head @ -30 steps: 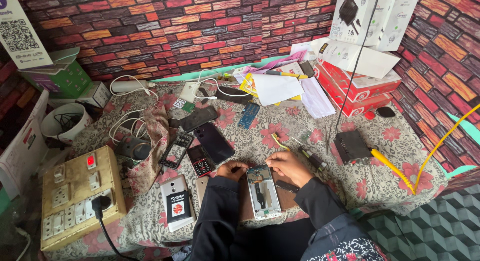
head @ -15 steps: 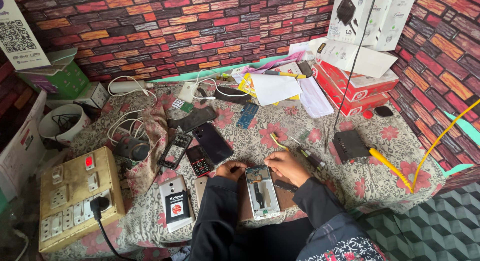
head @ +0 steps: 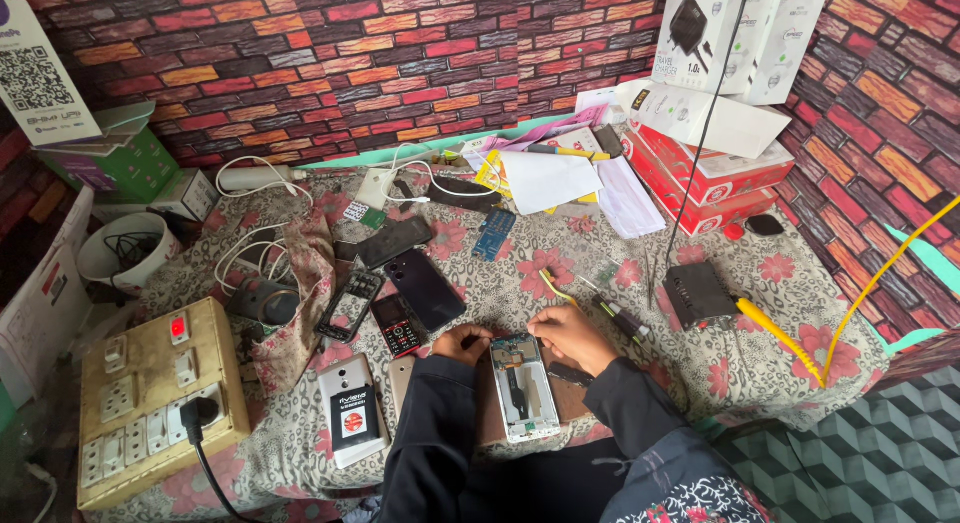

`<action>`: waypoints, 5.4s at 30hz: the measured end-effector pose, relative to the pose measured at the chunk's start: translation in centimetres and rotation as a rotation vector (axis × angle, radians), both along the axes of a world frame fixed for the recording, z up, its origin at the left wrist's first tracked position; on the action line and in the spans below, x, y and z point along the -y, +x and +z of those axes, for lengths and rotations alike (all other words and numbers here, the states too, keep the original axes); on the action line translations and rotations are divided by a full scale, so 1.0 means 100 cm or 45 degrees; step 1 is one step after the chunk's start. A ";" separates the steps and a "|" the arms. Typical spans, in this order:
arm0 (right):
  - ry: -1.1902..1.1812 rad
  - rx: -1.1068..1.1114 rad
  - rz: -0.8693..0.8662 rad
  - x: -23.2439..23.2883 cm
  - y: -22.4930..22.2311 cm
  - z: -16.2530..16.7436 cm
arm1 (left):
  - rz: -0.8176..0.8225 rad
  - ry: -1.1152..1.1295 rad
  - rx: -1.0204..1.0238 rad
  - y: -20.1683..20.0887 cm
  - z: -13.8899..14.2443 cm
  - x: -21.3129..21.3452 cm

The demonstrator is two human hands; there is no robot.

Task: The person repairs a disassembled smartphone on a cluttered workbench. They use a screwdriver and a pry tool to work on the phone's internal components, reposition the phone body, and handle small parts while other phones and tools lie around the bench.

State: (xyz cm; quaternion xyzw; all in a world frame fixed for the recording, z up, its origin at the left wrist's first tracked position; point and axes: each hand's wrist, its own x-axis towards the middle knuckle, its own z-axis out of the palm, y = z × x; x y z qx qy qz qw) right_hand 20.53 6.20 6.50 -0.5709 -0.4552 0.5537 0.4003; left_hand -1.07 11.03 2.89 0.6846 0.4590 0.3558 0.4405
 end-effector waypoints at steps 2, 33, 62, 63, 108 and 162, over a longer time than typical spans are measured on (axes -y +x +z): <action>0.019 0.006 0.010 0.000 0.001 0.000 | -0.001 -0.014 0.024 0.000 0.000 0.000; -0.001 -0.003 0.016 0.000 0.001 -0.002 | 0.017 -0.051 0.089 -0.002 -0.004 0.002; -0.006 0.074 0.084 0.000 0.000 -0.006 | -0.168 -0.321 -0.039 0.009 0.006 -0.019; -0.002 0.085 0.085 0.000 0.000 -0.006 | -0.165 -0.307 -0.039 0.009 0.006 -0.019; 0.003 -0.002 0.333 -0.009 0.010 0.008 | -0.133 -0.384 0.216 0.005 0.005 -0.014; 0.012 -0.037 0.228 -0.008 0.006 0.008 | -0.222 -0.372 0.280 0.004 0.004 -0.016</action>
